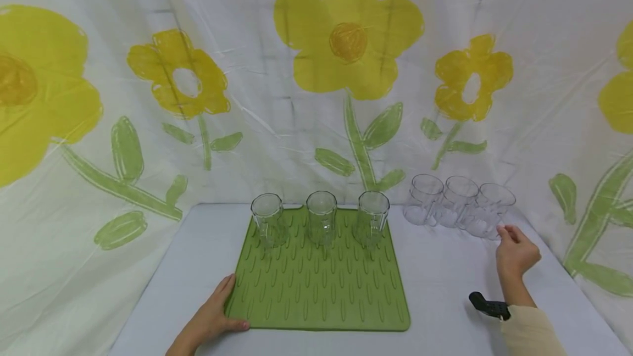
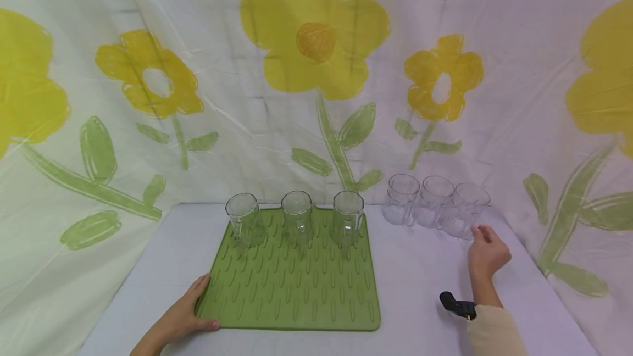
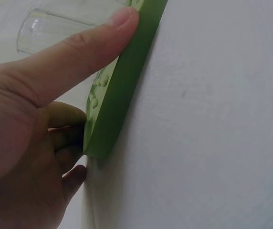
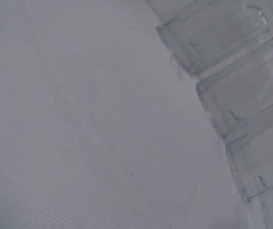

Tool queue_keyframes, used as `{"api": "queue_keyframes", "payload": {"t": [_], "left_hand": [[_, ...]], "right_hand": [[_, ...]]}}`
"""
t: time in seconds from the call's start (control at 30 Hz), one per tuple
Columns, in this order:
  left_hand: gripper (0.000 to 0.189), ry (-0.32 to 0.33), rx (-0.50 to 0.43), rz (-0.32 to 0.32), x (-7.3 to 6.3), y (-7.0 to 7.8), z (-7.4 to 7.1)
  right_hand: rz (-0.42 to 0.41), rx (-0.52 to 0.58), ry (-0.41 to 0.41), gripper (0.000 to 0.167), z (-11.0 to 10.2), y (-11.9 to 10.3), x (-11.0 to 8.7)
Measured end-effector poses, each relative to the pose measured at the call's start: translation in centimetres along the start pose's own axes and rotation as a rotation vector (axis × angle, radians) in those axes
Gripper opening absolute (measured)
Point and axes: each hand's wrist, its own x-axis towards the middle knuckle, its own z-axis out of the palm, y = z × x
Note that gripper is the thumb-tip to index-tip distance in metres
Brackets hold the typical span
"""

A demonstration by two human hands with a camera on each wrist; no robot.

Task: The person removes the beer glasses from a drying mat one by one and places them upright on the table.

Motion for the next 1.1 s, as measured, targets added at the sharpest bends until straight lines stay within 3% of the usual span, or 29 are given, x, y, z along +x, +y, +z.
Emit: {"api": "queue_keyframes", "payload": {"t": [0.77,1.1], "left_hand": [[0.125,-0.025,-0.005,-0.033,0.2,0.1,-0.1],[0.125,-0.027,-0.023,-0.029,0.2,0.0,-0.1]], "right_hand": [[-0.041,-0.040,-0.064,0.025,-0.2,-0.1,-0.1],[0.042,-0.124,-0.135,0.041,-1.5,-1.0,-0.6]]}}
